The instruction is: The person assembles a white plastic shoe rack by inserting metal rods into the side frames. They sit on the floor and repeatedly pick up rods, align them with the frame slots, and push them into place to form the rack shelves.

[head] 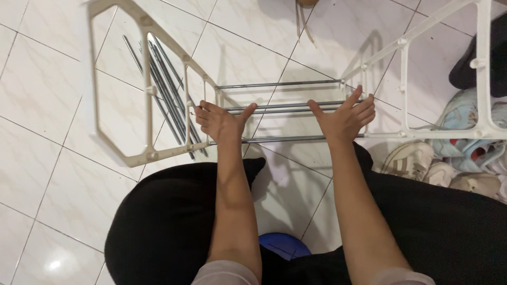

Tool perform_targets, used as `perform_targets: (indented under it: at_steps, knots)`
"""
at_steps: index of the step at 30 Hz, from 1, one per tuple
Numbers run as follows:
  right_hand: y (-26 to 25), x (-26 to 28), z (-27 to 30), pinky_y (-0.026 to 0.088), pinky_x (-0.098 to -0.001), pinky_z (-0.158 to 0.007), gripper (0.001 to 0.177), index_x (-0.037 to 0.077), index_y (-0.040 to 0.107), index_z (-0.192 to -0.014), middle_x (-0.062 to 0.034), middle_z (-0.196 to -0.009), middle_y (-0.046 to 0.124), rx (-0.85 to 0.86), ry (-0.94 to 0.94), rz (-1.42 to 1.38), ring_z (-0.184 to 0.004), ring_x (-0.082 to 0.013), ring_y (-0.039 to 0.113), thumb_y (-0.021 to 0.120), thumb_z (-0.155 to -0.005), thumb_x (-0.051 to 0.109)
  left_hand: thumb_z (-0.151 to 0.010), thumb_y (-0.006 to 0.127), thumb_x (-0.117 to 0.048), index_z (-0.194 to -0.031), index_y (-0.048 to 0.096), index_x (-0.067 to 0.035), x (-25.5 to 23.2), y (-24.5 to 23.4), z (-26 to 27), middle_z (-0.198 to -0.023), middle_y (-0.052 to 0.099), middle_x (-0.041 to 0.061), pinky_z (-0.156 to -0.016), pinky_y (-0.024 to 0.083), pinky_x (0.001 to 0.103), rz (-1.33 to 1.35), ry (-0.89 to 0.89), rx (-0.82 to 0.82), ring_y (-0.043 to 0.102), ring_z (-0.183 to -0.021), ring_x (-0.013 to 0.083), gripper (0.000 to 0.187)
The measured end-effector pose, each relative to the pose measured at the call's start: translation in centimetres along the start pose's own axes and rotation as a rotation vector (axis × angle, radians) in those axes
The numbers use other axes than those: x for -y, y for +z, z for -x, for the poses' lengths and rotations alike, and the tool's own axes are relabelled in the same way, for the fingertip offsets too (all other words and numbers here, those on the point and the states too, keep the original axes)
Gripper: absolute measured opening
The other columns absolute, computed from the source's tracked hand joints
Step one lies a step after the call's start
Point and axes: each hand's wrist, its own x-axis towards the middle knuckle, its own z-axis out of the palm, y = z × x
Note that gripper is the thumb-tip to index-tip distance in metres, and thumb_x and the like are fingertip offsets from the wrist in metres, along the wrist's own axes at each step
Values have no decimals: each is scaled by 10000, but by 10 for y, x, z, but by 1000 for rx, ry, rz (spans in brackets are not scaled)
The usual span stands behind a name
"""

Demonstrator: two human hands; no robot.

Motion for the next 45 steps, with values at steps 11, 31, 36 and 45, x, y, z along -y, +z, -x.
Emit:
perform_targets:
  at_steps: [11, 31, 36, 45]
  knots:
    - [-4, -12, 2, 237, -610, -1114, 1253, -50, 341, -1446, -362, -1431, 340, -3, 110, -137, -1326, -493, 323, 866, -706, 814, -474, 908, -791, -1531, 141, 87, -13, -6, 14, -1508, 289, 312, -1124, 363, 491, 20, -54, 36, 351, -1389, 439, 1574]
    - [16, -21, -10, 175, -633, -1129, 1189, -41, 375, -1384, -372, -1449, 332, -7, 167, -194, -1375, -519, 286, 850, -691, 800, -522, 877, -747, -1489, 164, 221, -12, 6, 4, -1426, 397, 357, -1225, 211, 524, 172, 210, -138, 395, -1370, 434, 1543]
    - [12, -24, 3, 22, -697, -1105, 1203, -107, 286, -1486, -460, -1471, 244, 33, 105, -142, -1415, -591, 147, 808, -805, 735, -755, 846, -526, -1450, 252, 220, 7, 39, 35, -1506, 215, 484, -1181, 108, 598, 230, 507, -375, 182, -1441, 589, 1179]
    - [-5, 22, 75, 369, -510, -1085, 370, 77, 691, -1122, -150, -1176, 666, 117, -512, -315, -1189, -353, 565, 709, -896, 369, -804, 801, -377, -1137, 621, 107, 37, 81, 94, -1303, 521, 344, -1119, 313, 607, 250, 874, -391, 481, -1231, 497, 615]
